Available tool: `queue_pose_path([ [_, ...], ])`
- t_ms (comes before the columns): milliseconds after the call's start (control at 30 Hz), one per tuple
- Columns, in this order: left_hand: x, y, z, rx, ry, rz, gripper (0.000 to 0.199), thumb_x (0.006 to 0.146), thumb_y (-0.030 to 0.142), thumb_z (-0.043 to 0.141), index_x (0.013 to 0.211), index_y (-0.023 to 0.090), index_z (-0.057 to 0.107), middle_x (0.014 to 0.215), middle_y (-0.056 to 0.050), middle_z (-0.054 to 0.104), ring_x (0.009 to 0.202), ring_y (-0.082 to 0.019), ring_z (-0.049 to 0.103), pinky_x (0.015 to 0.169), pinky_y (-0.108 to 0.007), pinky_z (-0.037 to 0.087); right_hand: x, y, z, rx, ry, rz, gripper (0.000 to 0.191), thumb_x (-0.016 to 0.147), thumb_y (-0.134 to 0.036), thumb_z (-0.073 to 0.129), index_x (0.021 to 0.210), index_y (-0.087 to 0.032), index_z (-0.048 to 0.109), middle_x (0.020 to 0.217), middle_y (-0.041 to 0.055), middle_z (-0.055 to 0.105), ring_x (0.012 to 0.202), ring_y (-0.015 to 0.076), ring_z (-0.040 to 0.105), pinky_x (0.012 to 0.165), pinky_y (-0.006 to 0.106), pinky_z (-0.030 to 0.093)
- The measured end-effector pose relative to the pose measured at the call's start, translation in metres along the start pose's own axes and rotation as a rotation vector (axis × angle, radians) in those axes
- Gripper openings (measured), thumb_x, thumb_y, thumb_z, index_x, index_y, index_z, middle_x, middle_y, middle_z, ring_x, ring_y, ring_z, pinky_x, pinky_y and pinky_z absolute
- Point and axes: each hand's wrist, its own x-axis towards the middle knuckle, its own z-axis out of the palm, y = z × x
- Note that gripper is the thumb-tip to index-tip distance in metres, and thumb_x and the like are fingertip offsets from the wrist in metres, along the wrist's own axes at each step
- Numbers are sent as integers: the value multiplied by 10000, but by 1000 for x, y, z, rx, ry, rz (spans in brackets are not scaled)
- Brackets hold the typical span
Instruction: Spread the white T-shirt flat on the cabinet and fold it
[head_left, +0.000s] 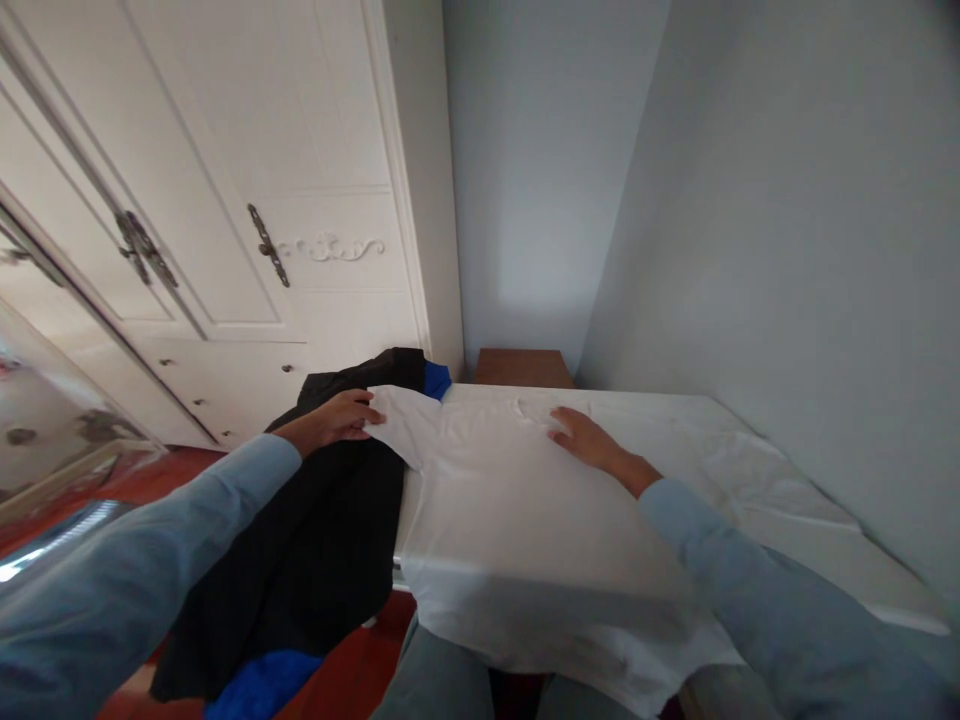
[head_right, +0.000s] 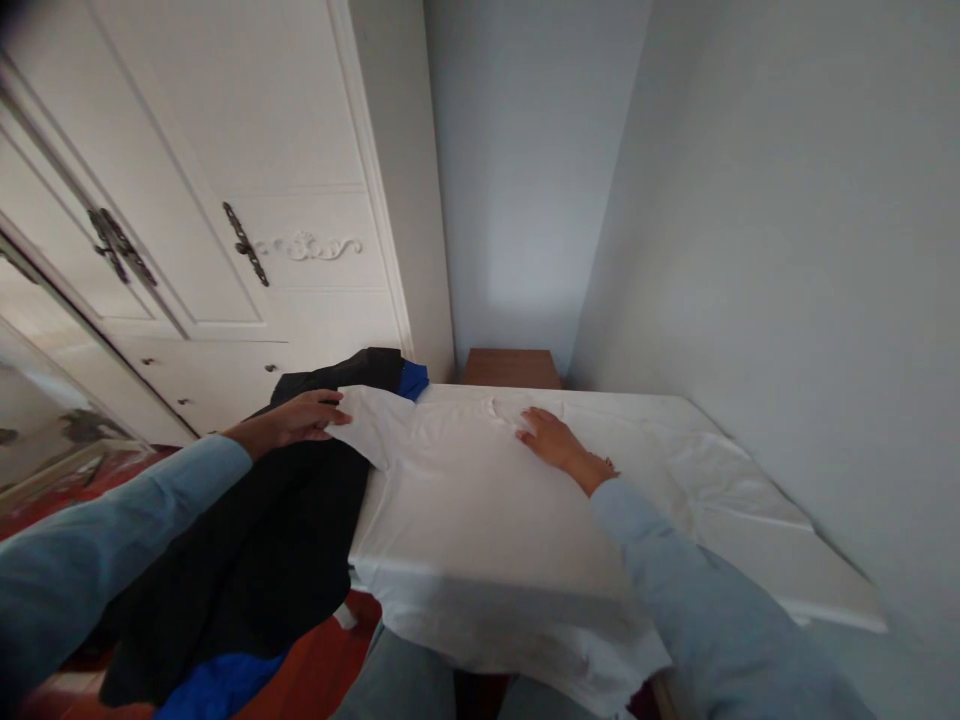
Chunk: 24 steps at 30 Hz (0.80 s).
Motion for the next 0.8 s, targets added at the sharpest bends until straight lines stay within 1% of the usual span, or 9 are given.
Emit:
queue_pose_path([
  [100, 4, -1, 4, 45, 24, 17, 738, 542, 106, 811, 1230, 154, 547, 713, 24, 610, 630, -167, 633, 559, -259, 544, 19, -1, 6, -75, -54, 61, 558, 970, -431, 455, 1439, -132, 506, 1568, 194, 389, 1471, 348, 321, 1194, 510, 273],
  [200, 9, -3, 5, 77, 28, 30, 748, 556, 122, 809, 1255, 161, 548, 762, 13, 614, 664, -168, 638, 571, -259, 548, 33, -4, 14, -140, -88, 118, 564, 1001, -465, 386, 1457, -150, 486, 1593, 201, 339, 1477, 375, 297, 1162, 579, 284],
  [300, 14, -7, 1, 79, 28, 25, 680, 560, 131, 812, 1196, 190, 578, 825, -3, 628, 701, -167, 651, 586, -252, 560, 38, -6, 18, -193, -90, 139, 574, 1023, -462, 315, 1492, -152, 432, 1616, 200, 287, 1498, 365, 245, 1165, 607, 247],
  [400, 17, -12, -5, 67, 56, 18, 646, 546, 126, 826, 1144, 201, 590, 883, -13, 638, 710, -157, 649, 579, -237, 556, 40, -4, 18, -231, -75, 123, 559, 1032, -434, 291, 1515, -172, 397, 1624, 172, 287, 1508, 318, 235, 1193, 558, 224],
  [500, 18, -15, -11, 44, 89, 4, 616, 537, 118, 835, 1098, 196, 593, 887, -11, 634, 681, -141, 631, 554, -222, 544, 43, 1, 17, -257, -61, 101, 543, 1031, -406, 298, 1505, -168, 416, 1613, 167, 315, 1501, 305, 256, 1197, 525, 239],
  [567, 16, -15, -14, 19, 68, -23, 563, 536, 120, 840, 1044, 198, 611, 860, -8, 639, 671, -140, 629, 557, -225, 547, 44, 4, 15, -265, -53, 93, 534, 1028, -390, 306, 1495, -163, 434, 1602, 173, 334, 1492, 309, 275, 1188, 527, 260],
  [633, 13, -14, -16, -16, 6, -61, 476, 543, 150, 851, 965, 191, 635, 846, -17, 658, 679, -148, 643, 578, -239, 558, 46, 4, 13, -269, -46, 86, 527, 1024, -382, 320, 1479, -154, 456, 1586, 187, 358, 1481, 319, 300, 1174, 533, 284],
  [733, 10, -12, -15, -54, -65, -92, 369, 546, 184, 863, 845, 166, 648, 808, -30, 670, 658, -140, 647, 574, -229, 546, 48, -8, 10, -277, -31, 73, 542, 1020, -383, 339, 1457, -93, 474, 1553, 253, 377, 1456, 365, 335, 1143, 565, 315],
  [800, 11, -11, -13, -52, -53, -75, 345, 525, 156, 864, 789, 158, 642, 756, -24, 657, 625, -133, 639, 545, -211, 522, 50, -27, 11, -276, -23, 25, 574, 1026, -393, 337, 1466, -42, 447, 1555, 278, 357, 1462, 371, 318, 1158, 549, 294],
])
